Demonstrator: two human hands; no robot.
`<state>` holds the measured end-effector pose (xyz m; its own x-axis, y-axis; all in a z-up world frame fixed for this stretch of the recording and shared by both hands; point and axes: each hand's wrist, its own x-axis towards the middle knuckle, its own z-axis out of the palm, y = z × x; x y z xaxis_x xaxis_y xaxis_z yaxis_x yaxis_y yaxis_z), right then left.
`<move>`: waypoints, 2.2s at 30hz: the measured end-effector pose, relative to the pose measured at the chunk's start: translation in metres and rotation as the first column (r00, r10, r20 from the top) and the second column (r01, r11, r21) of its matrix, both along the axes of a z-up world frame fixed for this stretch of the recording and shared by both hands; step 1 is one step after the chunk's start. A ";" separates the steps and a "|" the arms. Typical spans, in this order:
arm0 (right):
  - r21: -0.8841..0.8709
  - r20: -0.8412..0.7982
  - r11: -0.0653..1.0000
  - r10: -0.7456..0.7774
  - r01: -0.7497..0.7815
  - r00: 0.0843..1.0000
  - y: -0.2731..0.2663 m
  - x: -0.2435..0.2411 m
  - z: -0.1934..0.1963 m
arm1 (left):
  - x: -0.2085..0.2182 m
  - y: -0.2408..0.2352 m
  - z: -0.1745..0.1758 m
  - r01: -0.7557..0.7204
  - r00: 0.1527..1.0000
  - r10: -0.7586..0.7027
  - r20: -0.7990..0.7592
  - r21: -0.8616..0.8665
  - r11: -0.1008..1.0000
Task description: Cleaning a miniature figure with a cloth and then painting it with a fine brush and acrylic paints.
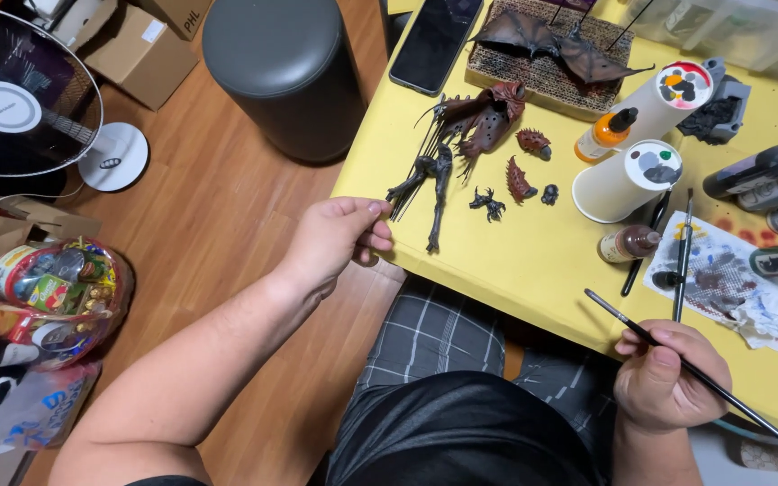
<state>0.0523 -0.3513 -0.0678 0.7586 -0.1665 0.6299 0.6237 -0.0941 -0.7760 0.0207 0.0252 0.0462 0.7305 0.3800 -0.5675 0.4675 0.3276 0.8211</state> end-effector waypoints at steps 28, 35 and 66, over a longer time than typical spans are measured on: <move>0.140 0.204 0.983 0.086 -0.116 0.975 0.003 0.014 0.014 | 0.085 -0.068 -0.018 -0.438 0.411 -0.901 -0.141 0.836 -0.330; 0.242 0.152 0.964 0.073 -0.109 0.986 -0.012 0.016 0.024 | 0.047 -0.110 0.000 -0.215 0.298 -0.954 0.007 0.975 -0.060; -0.480 0.124 0.876 0.109 -0.037 0.986 0.050 0.120 0.138 | 0.047 -0.149 -0.051 0.065 0.419 -0.841 0.342 0.912 0.404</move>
